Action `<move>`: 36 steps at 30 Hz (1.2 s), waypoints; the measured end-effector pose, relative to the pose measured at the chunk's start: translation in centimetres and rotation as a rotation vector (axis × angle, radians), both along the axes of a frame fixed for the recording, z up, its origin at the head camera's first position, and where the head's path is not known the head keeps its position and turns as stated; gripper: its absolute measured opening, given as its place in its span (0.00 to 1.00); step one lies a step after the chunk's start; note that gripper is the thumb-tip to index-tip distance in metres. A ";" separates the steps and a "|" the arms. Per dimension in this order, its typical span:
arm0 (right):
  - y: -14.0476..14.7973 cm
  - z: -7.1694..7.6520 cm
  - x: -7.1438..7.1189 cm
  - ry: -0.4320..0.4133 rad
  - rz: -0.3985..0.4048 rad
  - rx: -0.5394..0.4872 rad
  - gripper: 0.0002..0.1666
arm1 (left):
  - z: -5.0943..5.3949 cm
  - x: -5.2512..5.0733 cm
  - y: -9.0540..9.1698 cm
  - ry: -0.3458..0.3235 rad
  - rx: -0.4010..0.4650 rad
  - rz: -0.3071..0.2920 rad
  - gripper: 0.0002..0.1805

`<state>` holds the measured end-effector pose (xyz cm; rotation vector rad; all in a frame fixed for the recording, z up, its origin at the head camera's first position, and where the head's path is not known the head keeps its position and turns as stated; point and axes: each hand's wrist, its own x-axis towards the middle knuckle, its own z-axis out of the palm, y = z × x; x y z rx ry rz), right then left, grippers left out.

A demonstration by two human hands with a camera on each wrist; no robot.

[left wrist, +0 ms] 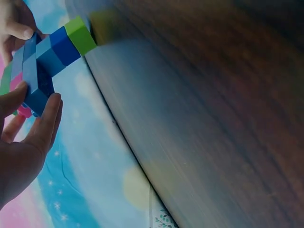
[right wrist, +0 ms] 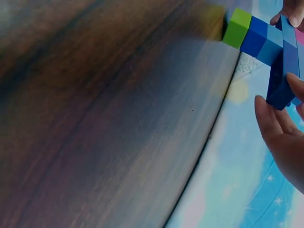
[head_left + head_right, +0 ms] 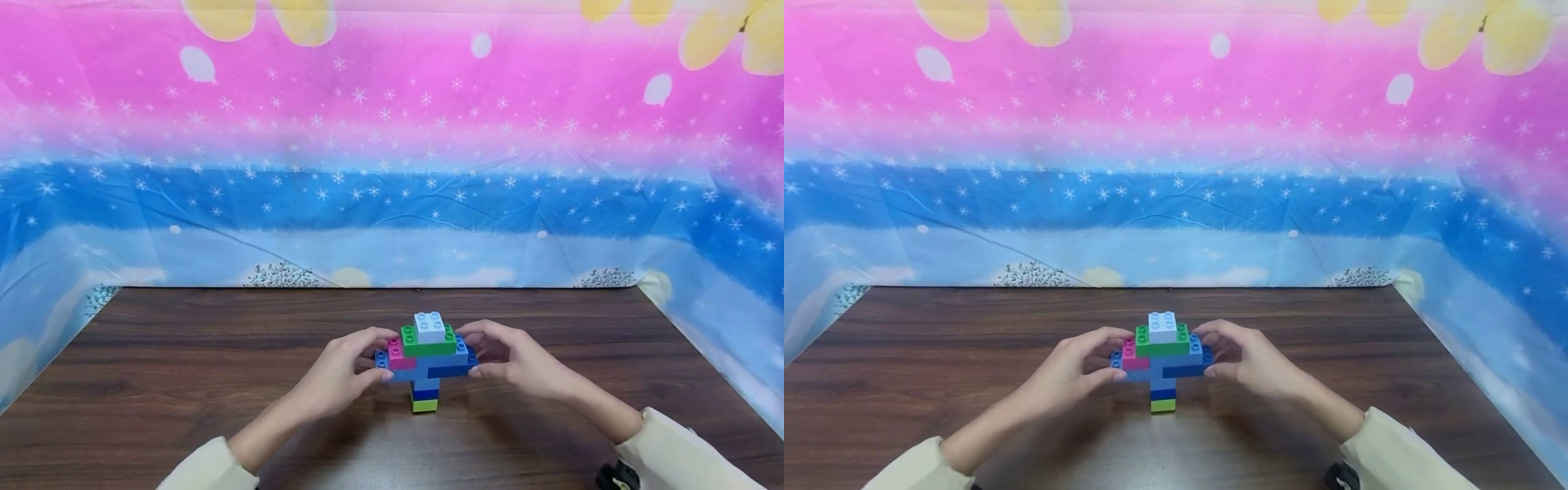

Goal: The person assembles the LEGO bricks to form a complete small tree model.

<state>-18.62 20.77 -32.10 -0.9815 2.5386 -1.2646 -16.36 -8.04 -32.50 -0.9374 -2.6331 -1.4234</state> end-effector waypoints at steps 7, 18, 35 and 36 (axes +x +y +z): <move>-0.3 -0.4 -1.4 -0.009 -0.036 -0.014 0.28 | -0.2 -1.1 -0.2 -0.020 -0.001 0.048 0.26; -1.1 -1.3 -2.9 -0.054 -0.036 -0.029 0.25 | -0.7 -2.6 -0.4 -0.034 -0.101 0.124 0.29; -2.2 -3.3 -3.2 -0.230 -0.007 -0.034 0.14 | -1.4 -3.4 -1.1 -0.151 -0.223 0.167 0.24; -2.2 -3.4 -3.2 -0.239 -0.005 -0.037 0.14 | -1.5 -3.4 -1.1 -0.151 -0.222 0.162 0.24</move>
